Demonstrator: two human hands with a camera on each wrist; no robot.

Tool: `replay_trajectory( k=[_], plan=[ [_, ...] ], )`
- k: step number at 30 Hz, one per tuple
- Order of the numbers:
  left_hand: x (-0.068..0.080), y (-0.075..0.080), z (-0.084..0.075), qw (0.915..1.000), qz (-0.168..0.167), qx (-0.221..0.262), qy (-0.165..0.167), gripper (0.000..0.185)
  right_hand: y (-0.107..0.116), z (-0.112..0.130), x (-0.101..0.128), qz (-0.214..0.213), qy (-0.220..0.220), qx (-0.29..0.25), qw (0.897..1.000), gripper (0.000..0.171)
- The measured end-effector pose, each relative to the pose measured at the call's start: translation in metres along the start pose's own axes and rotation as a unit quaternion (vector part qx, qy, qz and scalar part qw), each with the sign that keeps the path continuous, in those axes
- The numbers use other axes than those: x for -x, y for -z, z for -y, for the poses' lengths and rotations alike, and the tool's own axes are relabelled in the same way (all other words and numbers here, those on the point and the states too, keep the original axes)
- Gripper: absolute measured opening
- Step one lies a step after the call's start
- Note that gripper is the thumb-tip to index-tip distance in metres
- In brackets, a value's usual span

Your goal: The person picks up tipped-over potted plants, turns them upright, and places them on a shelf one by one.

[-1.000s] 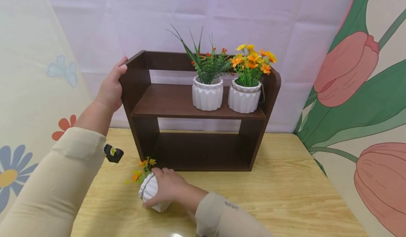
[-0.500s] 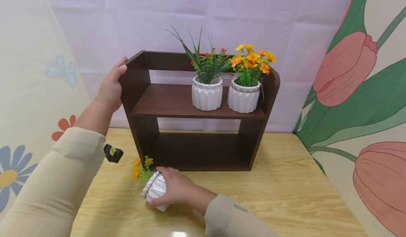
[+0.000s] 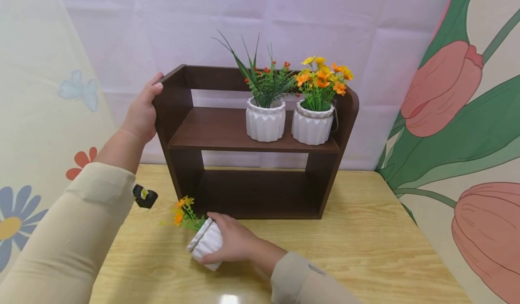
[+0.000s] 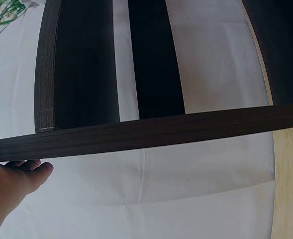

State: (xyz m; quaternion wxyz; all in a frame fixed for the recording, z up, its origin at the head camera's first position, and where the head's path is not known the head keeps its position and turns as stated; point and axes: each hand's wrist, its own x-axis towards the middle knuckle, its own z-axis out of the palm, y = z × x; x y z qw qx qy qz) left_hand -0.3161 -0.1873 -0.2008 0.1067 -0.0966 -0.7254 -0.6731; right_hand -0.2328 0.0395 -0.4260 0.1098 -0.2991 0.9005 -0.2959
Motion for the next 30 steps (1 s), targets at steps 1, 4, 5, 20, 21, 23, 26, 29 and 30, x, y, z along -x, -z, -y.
replay_trajectory(
  k=[1, 4, 5, 20, 21, 23, 26, 29, 30],
  plan=[
    [0.0, 0.0, 0.0, 1.0, 0.0, 0.002, 0.0, 0.058, 0.001, -0.001, 0.001, 0.001, -0.002, -0.005, 1.0, 0.107],
    [0.0, -0.001, 0.0, 1.0, 0.001, 0.001, 0.0, 0.059, 0.002, -0.002, 0.004, 0.001, -0.004, -0.023, 1.0, 0.109],
    [0.0, -0.001, 0.0, 1.0, 0.001, 0.001, 0.0, 0.059, 0.003, -0.003, 0.005, 0.0, -0.003, -0.026, 1.0, 0.11],
    [-0.001, 0.0, 0.002, 1.0, 0.0, 0.006, -0.003, 0.059, 0.006, -0.014, 0.02, -0.005, 0.011, -0.076, 0.997, 0.116],
    [0.0, 0.001, 0.002, 1.0, -0.001, 0.008, -0.004, 0.059, 0.006, -0.015, 0.021, -0.004, 0.011, -0.081, 0.997, 0.116],
    [0.0, 0.001, 0.001, 0.9999, 0.0, 0.014, -0.004, 0.059, 0.007, -0.016, 0.022, -0.003, 0.009, -0.085, 0.996, 0.117],
    [0.0, 0.001, 0.001, 0.9998, 0.001, 0.017, -0.005, 0.059, 0.007, -0.018, 0.024, -0.001, 0.008, -0.093, 0.996, 0.117],
    [-0.001, 0.002, 0.001, 0.9999, 0.0, 0.017, -0.004, 0.059, 0.008, -0.019, 0.026, 0.0, 0.004, -0.101, 0.995, 0.118],
    [-0.001, 0.002, 0.001, 0.9999, -0.001, 0.015, -0.004, 0.059, 0.008, -0.019, 0.026, 0.0, 0.002, -0.103, 0.995, 0.117]
  ],
)
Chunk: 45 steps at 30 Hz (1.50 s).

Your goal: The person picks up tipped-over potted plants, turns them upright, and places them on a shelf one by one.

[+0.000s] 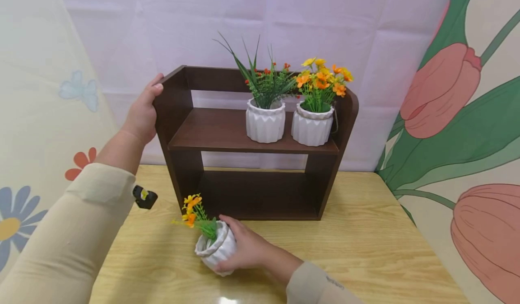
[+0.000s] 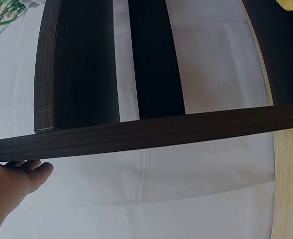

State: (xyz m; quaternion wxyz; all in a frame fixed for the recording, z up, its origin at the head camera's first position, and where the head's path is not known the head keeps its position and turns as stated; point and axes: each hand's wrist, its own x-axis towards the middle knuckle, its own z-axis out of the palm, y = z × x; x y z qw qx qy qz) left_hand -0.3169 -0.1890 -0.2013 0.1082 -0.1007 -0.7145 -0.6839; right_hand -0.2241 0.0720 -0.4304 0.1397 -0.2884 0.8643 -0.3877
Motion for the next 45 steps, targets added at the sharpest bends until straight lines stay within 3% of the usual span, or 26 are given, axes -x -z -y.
replay_trajectory(
  k=[29, 40, 45],
  plan=[
    [0.001, -0.001, -0.001, 1.0, -0.003, -0.001, 0.003, 0.059, 0.003, -0.019, 0.009, 0.001, -0.026, -0.085, 0.996, 0.12],
    [0.0, -0.001, -0.002, 1.0, -0.001, -0.001, 0.001, 0.059, -0.011, -0.022, 0.011, -0.056, -0.026, -0.124, 0.99, 0.12],
    [0.0, -0.001, -0.001, 0.9999, -0.003, -0.009, 0.004, 0.059, -0.019, -0.022, 0.011, -0.09, -0.031, -0.11, 0.989, 0.121]
  ],
)
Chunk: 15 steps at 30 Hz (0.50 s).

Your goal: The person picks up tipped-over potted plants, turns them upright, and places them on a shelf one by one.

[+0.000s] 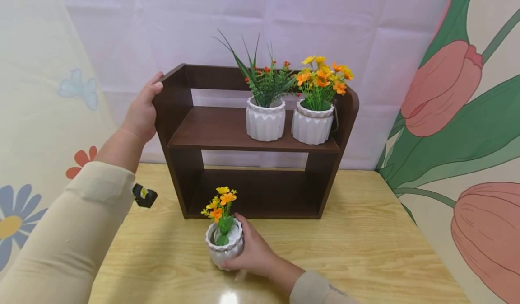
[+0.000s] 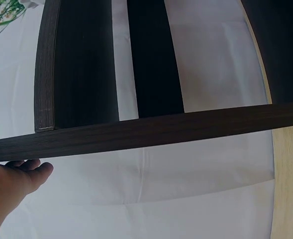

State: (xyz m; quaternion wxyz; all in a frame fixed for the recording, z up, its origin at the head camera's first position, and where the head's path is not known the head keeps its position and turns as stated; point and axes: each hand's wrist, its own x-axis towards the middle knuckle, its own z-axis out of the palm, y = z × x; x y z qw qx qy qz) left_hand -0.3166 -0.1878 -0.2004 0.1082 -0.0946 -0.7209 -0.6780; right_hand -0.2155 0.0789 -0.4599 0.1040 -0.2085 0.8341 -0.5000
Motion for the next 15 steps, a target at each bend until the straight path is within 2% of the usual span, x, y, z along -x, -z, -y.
replay_trajectory(
  k=[8, 15],
  plan=[
    [0.0007, -0.0001, -0.0002, 1.0, -0.005, -0.003, -0.001, 0.058, -0.0082, -0.0003, 0.0002, -0.029, 0.006, -0.009, 1.0, 0.122],
    [0.0011, -0.0001, -0.0013, 1.0, -0.001, 0.008, -0.001, 0.059, -0.0096, 0.001, 0.0001, -0.03, -0.006, -0.015, 0.999, 0.12]
  ],
)
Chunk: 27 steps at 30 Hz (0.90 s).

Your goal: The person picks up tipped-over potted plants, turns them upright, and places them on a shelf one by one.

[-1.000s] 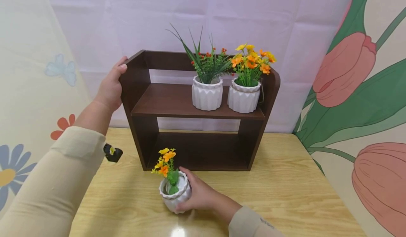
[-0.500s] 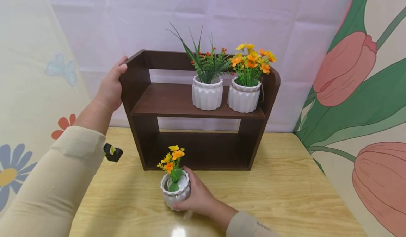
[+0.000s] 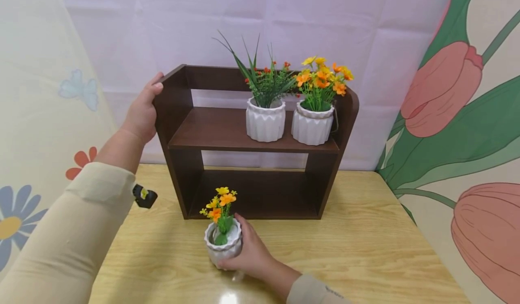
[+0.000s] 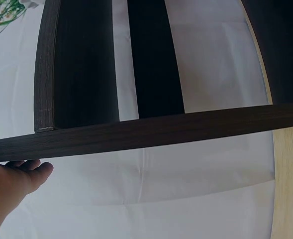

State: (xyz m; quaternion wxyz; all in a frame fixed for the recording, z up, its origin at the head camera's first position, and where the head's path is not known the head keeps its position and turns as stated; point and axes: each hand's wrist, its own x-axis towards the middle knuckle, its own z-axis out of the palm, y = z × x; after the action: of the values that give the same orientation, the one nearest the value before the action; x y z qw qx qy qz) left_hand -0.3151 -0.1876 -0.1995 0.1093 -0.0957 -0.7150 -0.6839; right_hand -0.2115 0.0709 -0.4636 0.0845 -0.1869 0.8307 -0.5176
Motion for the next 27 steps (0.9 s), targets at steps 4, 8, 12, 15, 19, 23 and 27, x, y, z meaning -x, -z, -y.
replay_trajectory(
  k=[4, 8, 12, 15, 19, 23, 27],
  plan=[
    [-0.0005, 0.0003, 0.0005, 1.0, 0.003, 0.003, -0.003, 0.059, -0.0012, 0.0002, 0.0002, -0.003, -0.004, -0.005, 1.0, 0.119],
    [-0.0004, 0.0004, 0.0005, 1.0, 0.005, 0.004, -0.001, 0.059, -0.0031, -0.0006, 0.001, -0.01, -0.001, -0.012, 1.0, 0.12],
    [0.0001, 0.0003, 0.0004, 0.9999, 0.006, 0.009, -0.002, 0.059, -0.005, -0.0028, 0.0021, -0.014, 0.001, -0.019, 1.0, 0.121],
    [0.0, 0.0002, 0.0004, 0.9999, 0.005, 0.011, -0.002, 0.06, -0.006, -0.0046, 0.003, -0.017, 0.005, -0.021, 1.0, 0.12],
    [-0.0004, 0.0002, 0.0005, 0.9999, 0.005, 0.009, -0.002, 0.06, -0.0069, -0.0061, 0.0041, -0.021, 0.015, -0.02, 0.999, 0.12],
    [-0.0003, 0.0002, 0.0005, 1.0, 0.006, 0.005, -0.002, 0.059, -0.0075, -0.0071, 0.005, -0.024, 0.016, -0.021, 0.999, 0.119],
    [-0.0005, 0.0004, 0.001, 0.9999, 0.007, 0.01, -0.002, 0.059, -0.0082, -0.0083, 0.0056, -0.027, 0.014, -0.021, 0.999, 0.119]
  ],
)
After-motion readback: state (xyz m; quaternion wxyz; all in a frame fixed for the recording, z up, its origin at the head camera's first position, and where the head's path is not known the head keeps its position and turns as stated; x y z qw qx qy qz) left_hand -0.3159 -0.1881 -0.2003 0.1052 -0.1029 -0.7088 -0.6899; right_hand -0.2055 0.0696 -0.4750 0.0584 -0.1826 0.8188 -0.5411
